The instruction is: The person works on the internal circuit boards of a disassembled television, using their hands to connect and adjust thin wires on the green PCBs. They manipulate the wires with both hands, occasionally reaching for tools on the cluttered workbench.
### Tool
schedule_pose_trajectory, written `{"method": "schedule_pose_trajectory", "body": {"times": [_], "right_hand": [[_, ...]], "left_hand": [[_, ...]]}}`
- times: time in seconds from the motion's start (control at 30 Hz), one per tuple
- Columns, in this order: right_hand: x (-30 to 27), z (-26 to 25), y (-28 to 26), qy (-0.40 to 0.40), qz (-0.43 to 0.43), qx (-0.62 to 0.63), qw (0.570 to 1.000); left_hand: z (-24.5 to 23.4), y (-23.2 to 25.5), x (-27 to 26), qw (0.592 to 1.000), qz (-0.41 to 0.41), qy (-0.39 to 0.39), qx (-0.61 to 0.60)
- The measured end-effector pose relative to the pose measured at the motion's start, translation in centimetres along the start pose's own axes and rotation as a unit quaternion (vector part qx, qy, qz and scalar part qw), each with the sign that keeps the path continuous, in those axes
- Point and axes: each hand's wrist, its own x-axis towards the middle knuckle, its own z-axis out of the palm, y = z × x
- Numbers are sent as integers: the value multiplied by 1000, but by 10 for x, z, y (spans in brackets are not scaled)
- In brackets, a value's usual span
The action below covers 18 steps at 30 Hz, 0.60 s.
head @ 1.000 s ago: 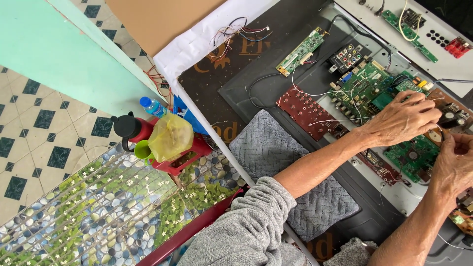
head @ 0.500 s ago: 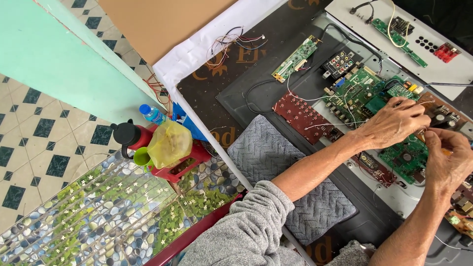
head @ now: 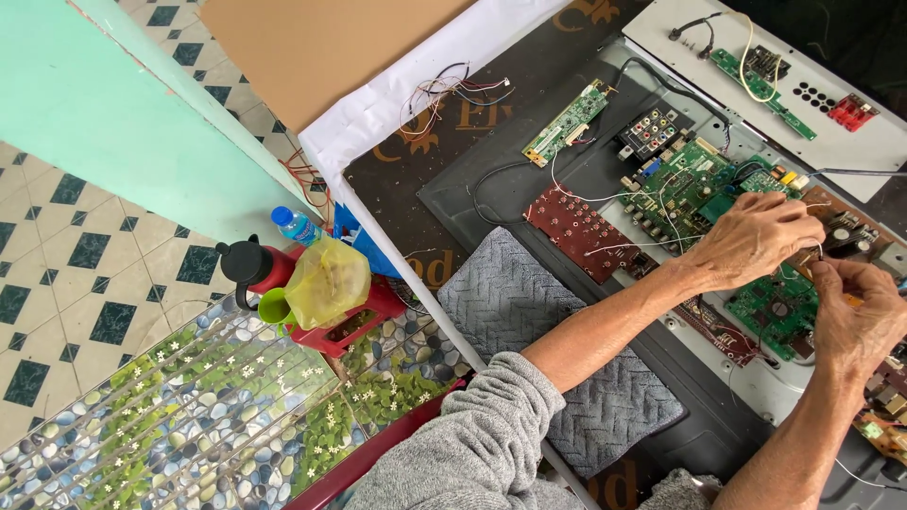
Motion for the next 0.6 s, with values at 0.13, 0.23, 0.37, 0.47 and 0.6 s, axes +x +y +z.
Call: {"method": "schedule_pose_trajectory", "body": {"times": [0.13,0.23,0.37,0.47,0.6], "right_hand": [[-3,-2,-3,0,8,-8,1000],[-2,-2,-7,3,3,-6,1000],[-3,2,2,-2,8,-4,1000],[-2,-2,-2,-14,-11,-14,1000],[-4,3,8,-24,-2,-35,999]], "left_hand": [[13,-2,-1,999,19,28,17],[3,3,1,999,45,21,21],[-3,5,1,998,58,16,24],[1,6,1,997,68,24,25],[9,0,-2,997,66,37,-24]]}}
